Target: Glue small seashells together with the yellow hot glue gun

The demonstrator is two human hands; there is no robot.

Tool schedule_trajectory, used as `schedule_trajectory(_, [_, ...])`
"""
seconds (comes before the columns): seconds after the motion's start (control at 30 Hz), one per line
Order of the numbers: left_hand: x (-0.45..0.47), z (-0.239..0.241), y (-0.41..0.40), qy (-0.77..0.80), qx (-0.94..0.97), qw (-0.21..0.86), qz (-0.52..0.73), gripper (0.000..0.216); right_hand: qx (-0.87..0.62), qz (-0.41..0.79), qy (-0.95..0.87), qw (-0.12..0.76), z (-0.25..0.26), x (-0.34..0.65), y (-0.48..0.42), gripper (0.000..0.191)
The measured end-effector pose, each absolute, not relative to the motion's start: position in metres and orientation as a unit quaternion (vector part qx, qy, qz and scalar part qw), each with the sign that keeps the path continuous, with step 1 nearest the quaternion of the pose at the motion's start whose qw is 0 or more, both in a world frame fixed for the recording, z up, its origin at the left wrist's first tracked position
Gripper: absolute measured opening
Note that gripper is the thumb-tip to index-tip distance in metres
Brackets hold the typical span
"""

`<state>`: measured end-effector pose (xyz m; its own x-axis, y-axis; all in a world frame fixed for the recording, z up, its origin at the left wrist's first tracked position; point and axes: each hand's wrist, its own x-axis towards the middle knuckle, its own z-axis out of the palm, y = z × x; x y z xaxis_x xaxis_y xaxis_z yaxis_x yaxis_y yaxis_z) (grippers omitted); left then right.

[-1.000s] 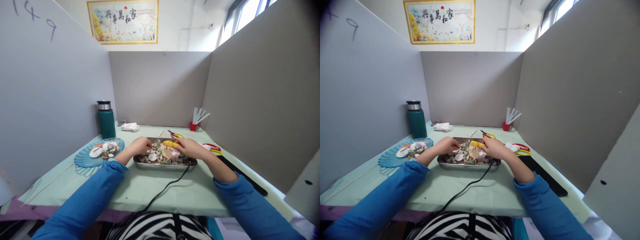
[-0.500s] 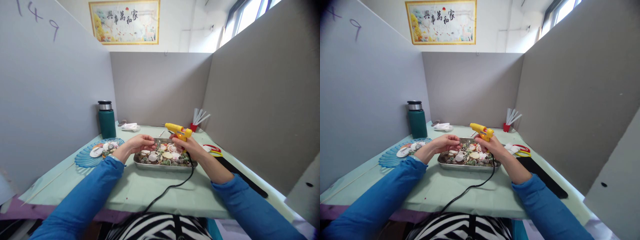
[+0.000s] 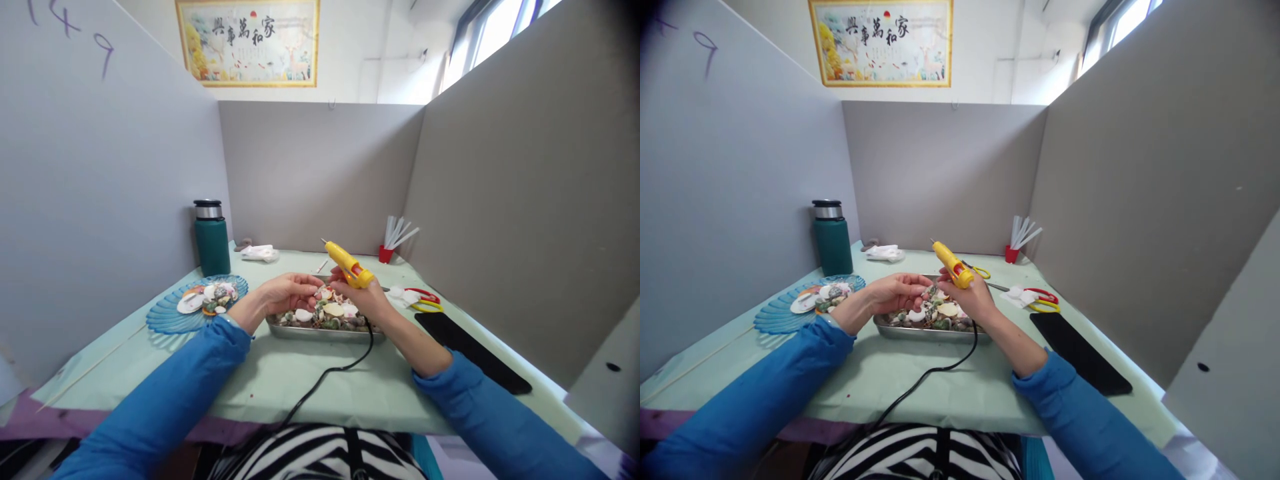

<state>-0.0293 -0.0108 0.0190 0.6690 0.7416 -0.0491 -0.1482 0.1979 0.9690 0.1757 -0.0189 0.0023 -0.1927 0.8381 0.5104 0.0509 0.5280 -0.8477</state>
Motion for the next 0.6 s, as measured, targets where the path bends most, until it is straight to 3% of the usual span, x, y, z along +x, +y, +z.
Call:
schedule_trajectory(0.4, [-0.022,0.019,-0.017,0.268,0.563,0.705,0.338,0.018,-0.309,0.365,-0.691,0.542,-0.005,0.172,-0.018,0.033])
schedule_trajectory(0.6, [-0.015,0.018,-0.02,0.329,0.632,0.572,0.406,0.028,-0.3,0.348,-0.669,0.585,-0.002,0.175,-0.018,0.03])
